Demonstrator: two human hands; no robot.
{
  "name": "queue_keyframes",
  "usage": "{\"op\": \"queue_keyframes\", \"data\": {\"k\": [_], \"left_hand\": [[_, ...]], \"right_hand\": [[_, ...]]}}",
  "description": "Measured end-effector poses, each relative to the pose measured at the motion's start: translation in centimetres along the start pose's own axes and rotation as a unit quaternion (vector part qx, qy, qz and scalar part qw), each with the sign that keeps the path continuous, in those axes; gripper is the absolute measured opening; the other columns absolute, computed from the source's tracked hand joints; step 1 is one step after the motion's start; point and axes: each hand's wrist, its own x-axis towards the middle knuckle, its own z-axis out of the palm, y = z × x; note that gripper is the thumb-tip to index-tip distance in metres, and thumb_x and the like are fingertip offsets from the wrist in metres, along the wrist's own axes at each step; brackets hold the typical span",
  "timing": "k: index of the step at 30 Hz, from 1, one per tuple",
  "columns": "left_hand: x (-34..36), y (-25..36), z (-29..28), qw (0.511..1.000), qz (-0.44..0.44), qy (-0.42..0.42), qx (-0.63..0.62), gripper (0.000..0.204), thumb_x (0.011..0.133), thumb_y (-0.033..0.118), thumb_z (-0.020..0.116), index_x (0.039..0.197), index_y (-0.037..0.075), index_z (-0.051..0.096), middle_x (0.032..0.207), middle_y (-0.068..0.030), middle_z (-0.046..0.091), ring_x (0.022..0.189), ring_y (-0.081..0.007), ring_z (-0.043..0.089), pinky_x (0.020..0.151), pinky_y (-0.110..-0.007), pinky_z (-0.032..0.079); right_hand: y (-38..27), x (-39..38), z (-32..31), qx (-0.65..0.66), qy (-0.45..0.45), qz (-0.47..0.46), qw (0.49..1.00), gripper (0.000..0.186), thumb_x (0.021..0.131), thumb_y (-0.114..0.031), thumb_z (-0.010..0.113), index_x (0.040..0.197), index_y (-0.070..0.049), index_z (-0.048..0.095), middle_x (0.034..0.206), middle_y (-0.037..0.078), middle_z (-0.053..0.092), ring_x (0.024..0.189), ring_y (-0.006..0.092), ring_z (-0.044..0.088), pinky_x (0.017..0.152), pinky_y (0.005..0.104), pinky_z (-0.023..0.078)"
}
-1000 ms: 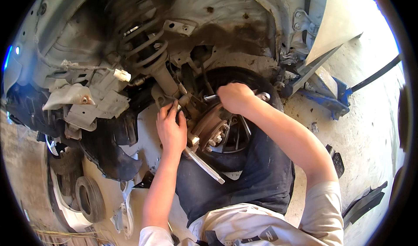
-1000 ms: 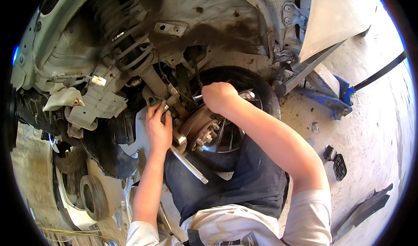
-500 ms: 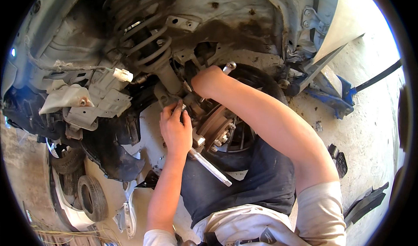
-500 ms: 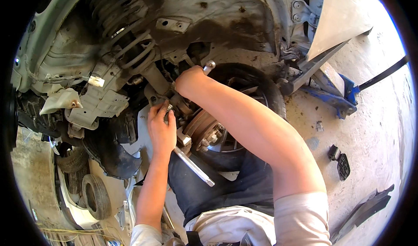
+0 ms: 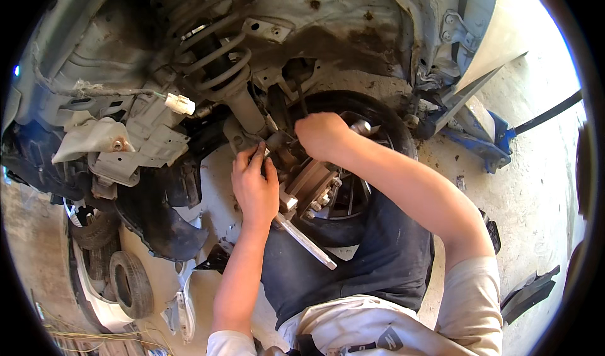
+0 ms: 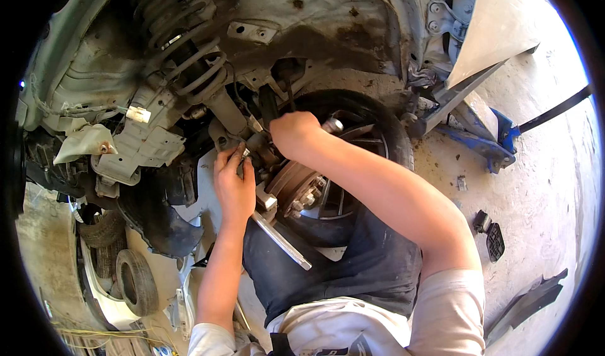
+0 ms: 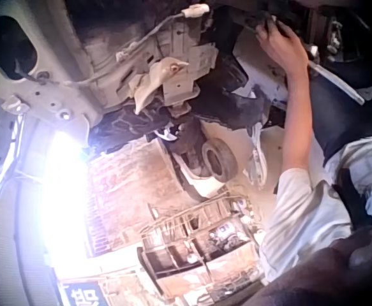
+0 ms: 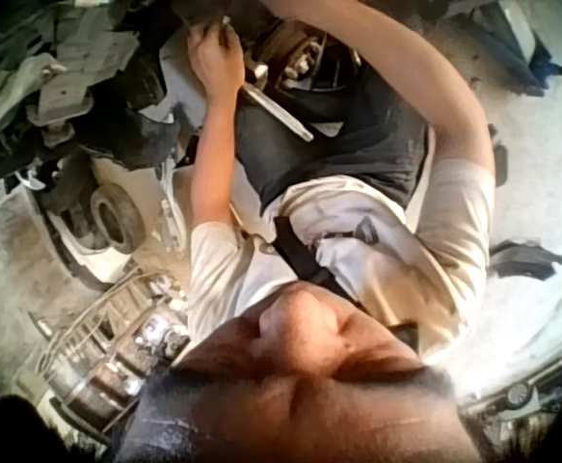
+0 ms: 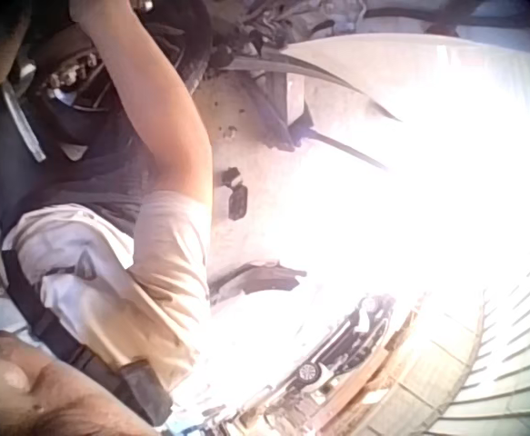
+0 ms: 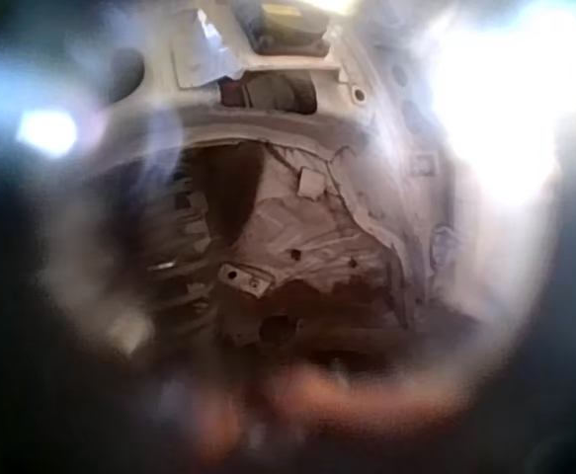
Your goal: The person sits on the floor of a garage and uses a wrench and socket to tighten bolts on the brake caliper and suspension components of a car's wheel assembly. The person adjusts the tool and hand positions multiple times to reach different fasteners on the brake assembly.
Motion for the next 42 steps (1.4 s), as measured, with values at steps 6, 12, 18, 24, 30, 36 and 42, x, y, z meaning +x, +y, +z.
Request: {"op": "queue_keyframes", "data": {"k": [6,12,18,24,30,36,42], "left_hand": [[0.2,0.5,-0.2,1.0,0.006,-0.002,0.001,0.031,0.084,0.007,0.059,0.114,0.001,0.064,0.107,-0.0107,0.059,0.1,-0.0296,0.056,0.087,-0.04,0.045],[0.0,0.1,-0.3,1.0,0.003,-0.006,0.006,0.032,0.084,0.007,0.059,0.115,0.001,0.064,0.108,-0.0107,0.059,0.101,-0.0295,0.056,0.087,-0.041,0.045],[0.0,0.5,0.0,1.0,-0.02,-0.019,0.013,0.032,0.085,0.007,0.057,0.115,0.002,0.064,0.108,-0.0096,0.059,0.1,-0.0293,0.056,0.087,-0.041,0.045],[0.0,0.3,-0.4,1.0,-0.005,-0.011,0.02,0.032,0.084,0.007,0.057,0.115,0.002,0.064,0.108,-0.0091,0.059,0.1,-0.0283,0.055,0.086,-0.04,0.044],[0.0,0.5,0.0,1.0,-0.015,-0.016,0.017,0.033,0.085,0.009,0.058,0.117,0.004,0.064,0.108,-0.0086,0.059,0.1,-0.0271,0.055,0.087,-0.039,0.044],[-0.3,0.0,-0.8,0.999,-0.032,0.0,0.003,0.033,0.085,0.011,0.057,0.117,0.005,0.064,0.109,-0.0084,0.059,0.101,-0.0269,0.055,0.088,-0.039,0.043],[-0.1,0.3,0.1,1.0,-0.007,-0.006,-0.008,0.034,0.086,0.011,0.057,0.119,0.006,0.062,0.11,-0.0081,0.058,0.104,-0.0273,0.055,0.089,-0.04,0.043]], "right_hand": [[0.8,-2.5,2.7,0.066,0.04,0.046,0.996,0.012,0.077,-0.009,0.062,0.085,-0.003,0.068,0.086,0.016,0.07,0.083,0.0313,0.069,0.07,0.0373,0.056],[0.1,-1.1,1.4,0.006,0.037,-0.028,0.999,0.015,0.074,-0.009,0.062,0.086,-0.003,0.069,0.085,0.016,0.07,0.083,0.0311,0.069,0.069,0.0382,0.055],[-0.9,1.9,-1.2,-0.028,-0.067,-0.011,0.997,0.021,0.075,-0.01,0.066,0.095,-0.006,0.071,0.095,0.012,0.071,0.089,0.0271,0.069,0.067,0.0393,0.056],[-0.9,-0.3,-0.2,-0.026,-0.022,-0.015,0.999,0.02,0.078,-0.011,0.064,0.095,-0.006,0.072,0.095,0.011,0.071,0.089,0.0267,0.069,0.069,0.0365,0.055],[-0.4,-2.5,-2.1,-0.141,-0.093,-0.05,0.984,0.02,0.078,-0.015,0.065,0.095,-0.007,0.072,0.099,0.01,0.071,0.092,0.0247,0.068,0.07,0.0355,0.055],[0.8,-5.1,-5.3,-0.116,-0.1,-0.039,0.987,0.024,0.081,-0.026,0.063,0.091,-0.006,0.071,0.095,0.011,0.07,0.089,0.0286,0.067,0.071,0.0395,0.054],[3.3,-5.5,-2.8,-0.002,-0.025,-0.025,0.999,0.034,0.09,-0.032,0.054,0.088,-0.003,0.07,0.089,0.016,0.069,0.089,0.0345,0.065,0.077,0.0438,0.051]]}}
